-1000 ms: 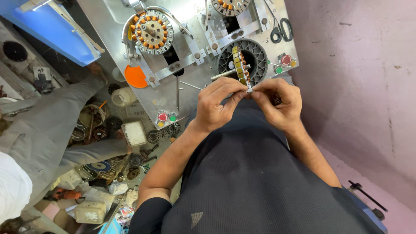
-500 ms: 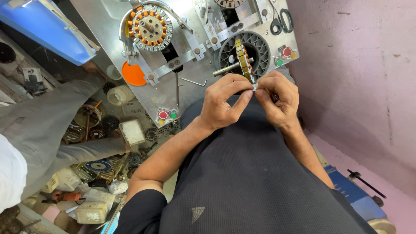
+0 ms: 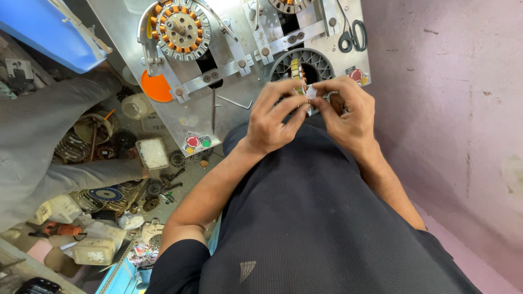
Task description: The person inserts small white rectangular pieces into slots on a circular yellow and copper component mounted on a machine. They use scissors to trim a piece and continue inserting the pieces into the component.
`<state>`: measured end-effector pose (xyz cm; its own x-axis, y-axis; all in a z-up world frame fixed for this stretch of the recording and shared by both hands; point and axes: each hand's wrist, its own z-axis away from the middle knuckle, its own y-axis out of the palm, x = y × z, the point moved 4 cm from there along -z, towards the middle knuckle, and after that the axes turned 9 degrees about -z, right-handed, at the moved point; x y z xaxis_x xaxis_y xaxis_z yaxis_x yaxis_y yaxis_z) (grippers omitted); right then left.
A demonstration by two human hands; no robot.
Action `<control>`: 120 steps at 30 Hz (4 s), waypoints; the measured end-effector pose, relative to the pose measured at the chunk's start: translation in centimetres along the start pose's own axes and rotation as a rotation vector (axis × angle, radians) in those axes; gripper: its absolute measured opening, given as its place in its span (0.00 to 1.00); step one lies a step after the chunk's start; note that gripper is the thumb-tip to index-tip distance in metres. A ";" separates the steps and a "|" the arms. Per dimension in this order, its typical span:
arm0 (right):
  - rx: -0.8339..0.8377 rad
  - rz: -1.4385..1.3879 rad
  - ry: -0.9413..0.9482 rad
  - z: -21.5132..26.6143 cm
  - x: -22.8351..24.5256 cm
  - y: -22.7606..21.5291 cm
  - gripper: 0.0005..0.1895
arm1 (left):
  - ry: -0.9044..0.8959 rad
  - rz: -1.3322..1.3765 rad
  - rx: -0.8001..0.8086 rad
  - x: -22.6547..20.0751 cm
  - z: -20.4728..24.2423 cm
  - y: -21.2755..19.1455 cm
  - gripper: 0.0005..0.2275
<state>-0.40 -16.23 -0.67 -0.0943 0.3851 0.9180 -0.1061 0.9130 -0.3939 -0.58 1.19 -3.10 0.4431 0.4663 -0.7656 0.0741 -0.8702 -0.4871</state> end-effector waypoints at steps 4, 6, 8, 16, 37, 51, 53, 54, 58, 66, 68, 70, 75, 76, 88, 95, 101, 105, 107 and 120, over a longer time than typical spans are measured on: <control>0.008 0.013 -0.043 -2.2 -1.5 0.3 0.12 | -0.441 0.223 0.280 3.1 -0.2 2.3 0.49; 0.028 0.032 -0.046 -2.6 -2.1 0.5 0.12 | -0.383 0.174 0.284 3.4 -0.2 2.9 0.50; 0.045 0.054 -0.059 -2.8 -2.1 0.6 0.11 | -0.348 0.168 0.275 3.7 0.1 3.3 0.49; 0.055 0.147 -0.186 -1.9 -1.0 0.9 0.10 | -0.205 0.166 0.207 3.8 0.8 3.5 0.47; -0.029 -0.245 0.252 -1.1 -5.9 0.4 0.08 | -0.575 0.664 0.057 5.3 2.0 2.0 0.07; 0.149 -0.244 0.217 -2.3 -6.2 0.6 0.07 | -0.636 0.755 0.018 5.3 2.6 2.6 0.05; 0.126 -0.245 0.233 -2.1 -6.3 0.5 0.07 | -0.647 0.767 0.016 5.1 2.6 2.6 0.05; 0.106 -0.246 0.243 -1.9 -6.3 0.6 0.07 | -0.645 0.721 0.009 4.9 2.5 2.5 0.05; 0.093 -0.219 0.181 -1.9 -5.6 0.9 0.07 | -0.646 0.468 -0.001 4.7 2.4 1.9 0.05; 0.276 -0.016 0.086 -3.7 -4.3 0.2 0.07 | -0.554 0.500 -0.038 4.5 2.3 1.7 0.05; 0.290 0.002 0.091 -3.8 -4.0 0.2 0.06 | -0.550 0.506 -0.050 4.5 2.4 1.7 0.05; 0.291 0.021 0.073 -3.7 -3.8 0.3 0.05 | -0.560 0.520 -0.069 4.6 2.3 1.6 0.05; 0.271 -0.036 0.140 -3.5 -4.4 0.1 0.05 | -0.551 0.547 -0.090 4.8 2.1 1.7 0.04; 0.266 -0.057 0.150 -3.4 -4.5 0.0 0.05 | -0.546 0.549 -0.091 4.9 2.1 1.7 0.04; 0.205 -0.111 0.285 -3.0 -4.9 -0.3 0.03 | -0.589 0.643 -0.123 5.3 2.0 2.8 0.05; 0.150 -0.169 0.313 -2.6 -4.4 0.0 0.03 | -0.613 0.693 -0.090 5.7 2.4 2.7 0.04; 0.110 -0.051 0.301 -2.1 -4.1 0.3 0.02 | -0.613 0.600 -0.070 5.6 1.7 2.5 0.03; 0.104 -0.019 0.277 -1.8 -3.7 0.5 0.02 | -0.607 0.593 -0.045 5.6 1.3 2.2 0.03; 0.090 -0.021 0.283 -1.8 -3.7 0.5 0.02 | -0.605 0.594 -0.029 5.7 1.2 2.0 0.03; 0.119 -0.004 0.152 -1.5 -3.2 0.7 0.03 | -0.616 0.541 -0.006 6.1 0.3 2.1 0.02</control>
<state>1.34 -16.62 -3.79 0.0564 0.4053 0.9124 -0.2234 0.8959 -0.3841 1.99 2.22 -8.93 -0.1513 -0.0163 -0.9884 -0.0033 -0.9999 0.0170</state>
